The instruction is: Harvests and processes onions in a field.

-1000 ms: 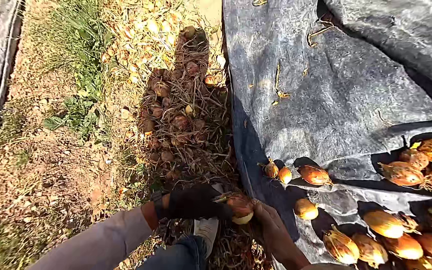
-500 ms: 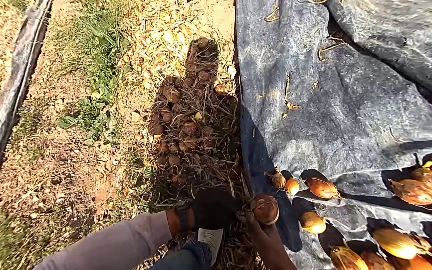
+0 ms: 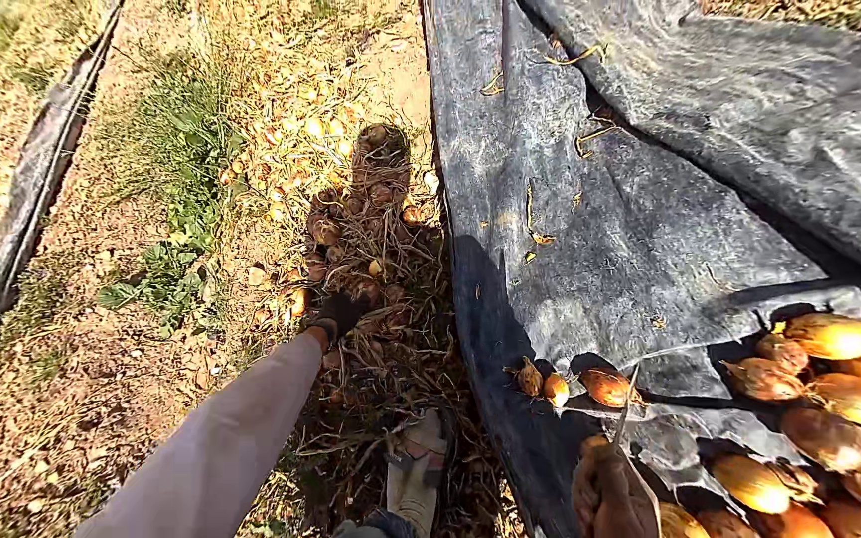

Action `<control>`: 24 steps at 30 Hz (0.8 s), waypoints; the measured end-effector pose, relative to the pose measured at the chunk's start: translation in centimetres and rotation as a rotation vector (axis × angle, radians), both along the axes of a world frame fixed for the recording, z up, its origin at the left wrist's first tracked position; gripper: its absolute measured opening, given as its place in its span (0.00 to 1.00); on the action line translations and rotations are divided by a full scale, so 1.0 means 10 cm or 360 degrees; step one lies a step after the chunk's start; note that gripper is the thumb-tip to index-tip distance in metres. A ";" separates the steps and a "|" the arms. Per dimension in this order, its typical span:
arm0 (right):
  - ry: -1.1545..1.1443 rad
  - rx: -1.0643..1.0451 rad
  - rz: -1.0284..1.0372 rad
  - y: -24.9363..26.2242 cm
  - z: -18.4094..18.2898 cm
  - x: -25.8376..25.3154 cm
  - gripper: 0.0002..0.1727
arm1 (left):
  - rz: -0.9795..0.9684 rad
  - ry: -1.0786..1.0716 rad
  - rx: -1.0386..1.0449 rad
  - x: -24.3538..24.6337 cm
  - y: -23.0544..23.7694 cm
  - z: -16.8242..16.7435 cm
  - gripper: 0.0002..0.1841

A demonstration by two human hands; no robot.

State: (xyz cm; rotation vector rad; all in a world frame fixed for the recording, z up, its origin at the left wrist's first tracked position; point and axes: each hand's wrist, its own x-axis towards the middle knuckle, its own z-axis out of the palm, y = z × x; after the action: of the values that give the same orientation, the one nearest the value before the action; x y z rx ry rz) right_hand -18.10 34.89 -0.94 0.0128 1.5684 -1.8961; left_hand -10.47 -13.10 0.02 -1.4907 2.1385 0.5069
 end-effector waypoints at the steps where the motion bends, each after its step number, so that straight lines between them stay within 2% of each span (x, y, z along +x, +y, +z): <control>1: -0.0031 0.0046 0.0028 0.00 0.01 0.01 0.23 | -0.0095 0.0082 0.0011 -0.02 0.14 0.06 0.37; 4: -0.0106 0.0224 0.0218 -0.07 0.01 0.00 0.23 | -0.0367 0.0351 0.0189 -0.07 0.72 0.43 0.29; 6: -0.0103 0.0335 0.0410 -0.18 0.01 0.00 0.29 | -0.0409 0.0524 0.0422 -0.05 1.17 0.69 0.24; 8: -0.0107 0.0332 0.0508 -0.31 0.11 -0.01 0.38 | -0.0353 0.0538 0.0659 0.01 1.61 0.87 0.20; 9: -0.0103 0.0265 0.0507 -0.37 0.18 -0.01 0.42 | -0.0305 0.0546 0.0816 0.06 1.79 0.95 0.19; 11: -0.0037 0.0037 0.0451 -0.46 0.24 0.01 0.48 | -0.0086 0.0784 0.1278 0.20 2.05 1.02 0.13; 13: 0.0043 -0.0191 0.0462 -0.48 0.24 0.01 0.43 | 0.0139 0.1019 0.1736 0.28 2.18 1.06 0.13; 14: 0.0052 -0.0300 0.0475 -0.49 0.23 0.02 0.39 | 0.0180 0.1026 0.1810 0.32 2.18 1.08 0.12; 16: 0.0055 -0.0445 0.0526 -0.52 0.23 0.04 0.31 | 0.0197 0.0952 0.1807 0.42 2.12 1.09 0.11; 19: 0.0102 -0.0469 0.0631 -0.56 0.17 0.11 0.27 | 0.0128 0.0754 0.1558 0.42 2.14 1.20 0.14; 22: 0.0110 -0.0295 0.0764 -0.59 0.11 0.18 0.27 | -0.0215 0.0534 0.1091 0.39 2.11 1.23 0.14; 24: 0.0155 -0.0109 0.0820 -0.59 0.05 0.22 0.28 | -0.0619 0.0562 0.0645 0.41 2.01 1.20 0.22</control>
State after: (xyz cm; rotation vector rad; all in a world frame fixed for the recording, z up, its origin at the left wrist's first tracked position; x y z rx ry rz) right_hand -15.90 28.99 -0.42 -0.4753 1.3979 -1.5542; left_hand -6.34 7.05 12.05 -0.7848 2.3257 1.0398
